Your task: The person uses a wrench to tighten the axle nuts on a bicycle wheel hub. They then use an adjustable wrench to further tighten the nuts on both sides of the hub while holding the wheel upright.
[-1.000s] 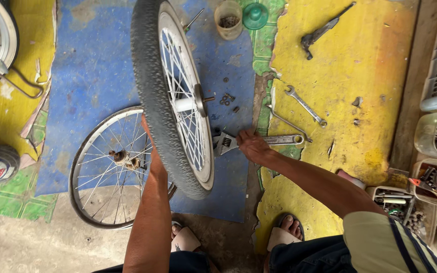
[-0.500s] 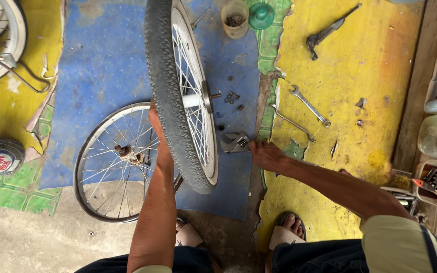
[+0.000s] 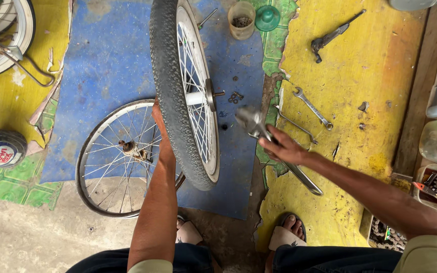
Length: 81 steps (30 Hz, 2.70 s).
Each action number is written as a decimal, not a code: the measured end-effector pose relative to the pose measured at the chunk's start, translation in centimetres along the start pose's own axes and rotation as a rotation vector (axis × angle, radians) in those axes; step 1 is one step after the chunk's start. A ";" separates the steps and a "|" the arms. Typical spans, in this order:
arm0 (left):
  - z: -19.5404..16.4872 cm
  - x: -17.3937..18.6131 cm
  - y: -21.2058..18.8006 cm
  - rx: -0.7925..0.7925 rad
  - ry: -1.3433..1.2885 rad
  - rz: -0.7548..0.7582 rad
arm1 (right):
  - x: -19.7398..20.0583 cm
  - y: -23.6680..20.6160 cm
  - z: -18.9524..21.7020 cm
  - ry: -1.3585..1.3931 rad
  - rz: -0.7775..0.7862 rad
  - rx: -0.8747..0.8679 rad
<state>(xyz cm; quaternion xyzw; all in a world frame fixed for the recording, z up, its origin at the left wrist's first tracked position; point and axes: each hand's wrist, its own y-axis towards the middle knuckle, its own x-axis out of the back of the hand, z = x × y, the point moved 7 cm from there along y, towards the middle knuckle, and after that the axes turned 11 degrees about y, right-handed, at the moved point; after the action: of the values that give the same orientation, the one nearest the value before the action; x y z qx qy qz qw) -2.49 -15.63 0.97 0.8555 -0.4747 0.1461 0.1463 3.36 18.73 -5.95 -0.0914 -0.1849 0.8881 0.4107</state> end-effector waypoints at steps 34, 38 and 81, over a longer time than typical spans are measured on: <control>0.0 -0.7 -0.2 0.002 -0.089 0.115 | 1.7 6.3 5.1 0.013 0.003 0.035; -1.4 -0.9 0.2 -0.171 0.098 0.125 | 1.3 6.0 5.2 -0.091 -0.061 -0.009; 1.8 -1.4 1.1 0.045 0.120 0.092 | 2.2 4.7 4.2 -0.214 -0.126 -0.118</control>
<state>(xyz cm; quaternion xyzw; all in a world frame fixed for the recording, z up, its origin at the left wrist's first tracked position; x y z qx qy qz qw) -3.95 -15.83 -1.12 0.8257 -0.5004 0.2141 0.1486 -2.66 16.51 -4.01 -0.0085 -0.2848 0.8529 0.4375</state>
